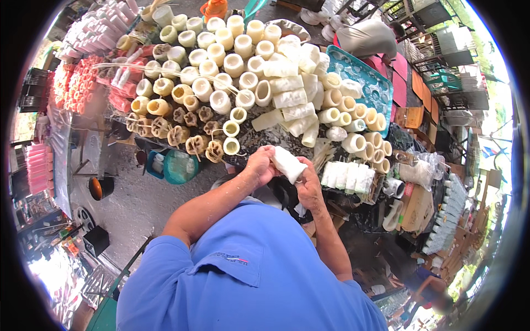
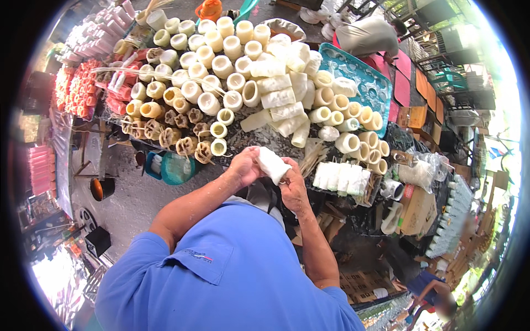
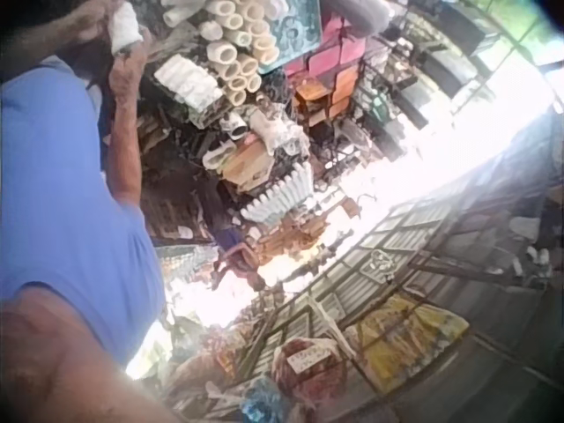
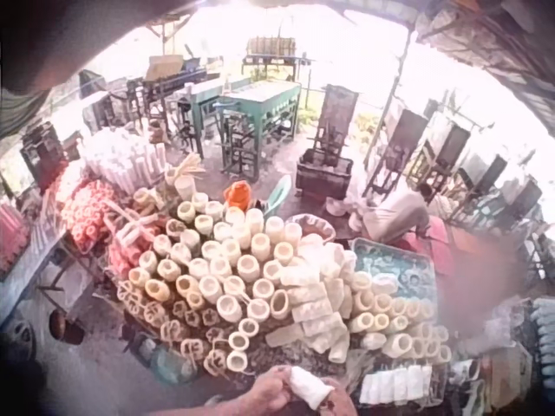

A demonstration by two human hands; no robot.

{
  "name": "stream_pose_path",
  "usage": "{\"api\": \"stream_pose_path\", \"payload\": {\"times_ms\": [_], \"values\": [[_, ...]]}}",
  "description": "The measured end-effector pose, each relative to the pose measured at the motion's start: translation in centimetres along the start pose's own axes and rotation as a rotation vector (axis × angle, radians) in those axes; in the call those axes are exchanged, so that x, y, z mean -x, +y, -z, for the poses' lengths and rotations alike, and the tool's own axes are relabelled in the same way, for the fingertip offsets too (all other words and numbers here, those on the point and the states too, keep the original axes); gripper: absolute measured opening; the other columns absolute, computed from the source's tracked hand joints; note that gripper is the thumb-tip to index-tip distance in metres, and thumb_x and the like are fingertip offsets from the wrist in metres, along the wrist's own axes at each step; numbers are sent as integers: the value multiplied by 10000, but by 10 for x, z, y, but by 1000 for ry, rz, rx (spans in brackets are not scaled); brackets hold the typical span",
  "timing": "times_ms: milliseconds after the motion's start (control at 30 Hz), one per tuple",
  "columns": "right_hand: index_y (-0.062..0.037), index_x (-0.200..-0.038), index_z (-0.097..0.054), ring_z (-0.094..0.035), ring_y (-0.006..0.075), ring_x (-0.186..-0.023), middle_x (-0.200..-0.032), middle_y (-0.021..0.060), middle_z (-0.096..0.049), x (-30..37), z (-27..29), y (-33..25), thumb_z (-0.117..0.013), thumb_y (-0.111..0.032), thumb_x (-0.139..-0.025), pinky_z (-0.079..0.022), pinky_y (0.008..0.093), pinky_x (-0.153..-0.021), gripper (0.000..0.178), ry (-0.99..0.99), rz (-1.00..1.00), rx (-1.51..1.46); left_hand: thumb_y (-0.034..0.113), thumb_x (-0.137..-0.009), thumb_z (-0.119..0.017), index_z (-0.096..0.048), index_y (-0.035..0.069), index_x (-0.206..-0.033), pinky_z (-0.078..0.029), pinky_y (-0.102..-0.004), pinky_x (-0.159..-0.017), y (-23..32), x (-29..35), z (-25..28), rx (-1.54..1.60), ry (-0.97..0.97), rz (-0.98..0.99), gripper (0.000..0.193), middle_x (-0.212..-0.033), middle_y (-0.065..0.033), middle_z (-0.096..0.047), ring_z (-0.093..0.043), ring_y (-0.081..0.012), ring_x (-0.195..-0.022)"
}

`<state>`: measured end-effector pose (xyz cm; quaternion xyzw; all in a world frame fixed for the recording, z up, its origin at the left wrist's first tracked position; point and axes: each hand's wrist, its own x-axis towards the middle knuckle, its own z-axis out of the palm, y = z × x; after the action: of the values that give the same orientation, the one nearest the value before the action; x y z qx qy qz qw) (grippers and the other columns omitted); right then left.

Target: The person inserts wicks into cylindrical white candle bodies and secures them by hand. The person repeatedly picks up a candle, threads a wick through the center, and places the finished unit on a nearby pile.

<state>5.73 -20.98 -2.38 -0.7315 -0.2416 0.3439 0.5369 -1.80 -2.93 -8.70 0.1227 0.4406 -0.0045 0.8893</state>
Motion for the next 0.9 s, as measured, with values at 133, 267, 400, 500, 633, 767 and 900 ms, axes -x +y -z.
{"api": "stream_pose_path", "payload": {"times_ms": [133,267,400,500,633,767,900], "values": [[5,-1173,-699,-598,225,-1316,-1542,108,-508,10,14,3,-657,53,-1010,-484,344,-1115,175,-112,-151,-179,254,-1155,-493,-510,161,-1271,-559,-646,-965,2,1,6,15,18,-1,150,-1302,-137,-656,-677,-371,-1204],[16,-1209,-669,-643,241,-1275,-1413,132,-616,8,8,15,-642,39,-1030,-495,409,-1173,183,-21,-225,-194,245,-1145,-522,-505,131,-1365,-567,-583,-992,6,17,3,-21,-90,-71,249,-1328,-121,-653,-680,-316,-1210],[64,-1357,-577,-657,296,-1293,-1342,200,-670,12,-3,25,-621,53,-1019,-483,520,-1228,340,116,-327,-609,87,-1073,-648,-489,45,-1462,-585,-467,-1016,6,41,-9,-154,-198,-350,422,-1380,-110,-644,-689,-242,-1208],[64,-1365,-583,-648,329,-1318,-1402,197,-654,15,-6,27,-636,50,-998,-450,536,-1255,371,39,-214,-1055,0,-1027,-695,-521,25,-1450,-579,-430,-1052,5,55,-18,-486,-278,-546,458,-1385,-114,-636,-670,-212,-1247],[62,-1425,-583,-625,322,-1361,-1428,183,-650,13,-8,25,-662,52,-979,-470,531,-1227,452,46,-224,-1109,-23,-984,-745,-570,-12,-1427,-569,-393,-1097,2,67,-28,-604,-390,-755,476,-1392,-129,-661,-652,-217,-1305],[57,-1419,-627,-672,231,-1286,-1364,142,-709,15,-1,11,-727,-6,-1012,-527,394,-1152,424,-20,-215,-867,16,-944,-816,-591,-5,-1434,-573,-383,-1076,10,76,-34,-675,-432,-836,540,-1412,-122,-621,-646,-201,-1294],[29,-1421,-649,-694,187,-1219,-1325,117,-733,21,12,4,-739,-50,-1028,-545,320,-1087,411,-36,-277,-381,59,-909,-872,-589,-12,-1440,-554,-355,-1063,17,81,-41,-507,-421,-660,606,-1306,-77,-628,-651,-175,-1217]]}}
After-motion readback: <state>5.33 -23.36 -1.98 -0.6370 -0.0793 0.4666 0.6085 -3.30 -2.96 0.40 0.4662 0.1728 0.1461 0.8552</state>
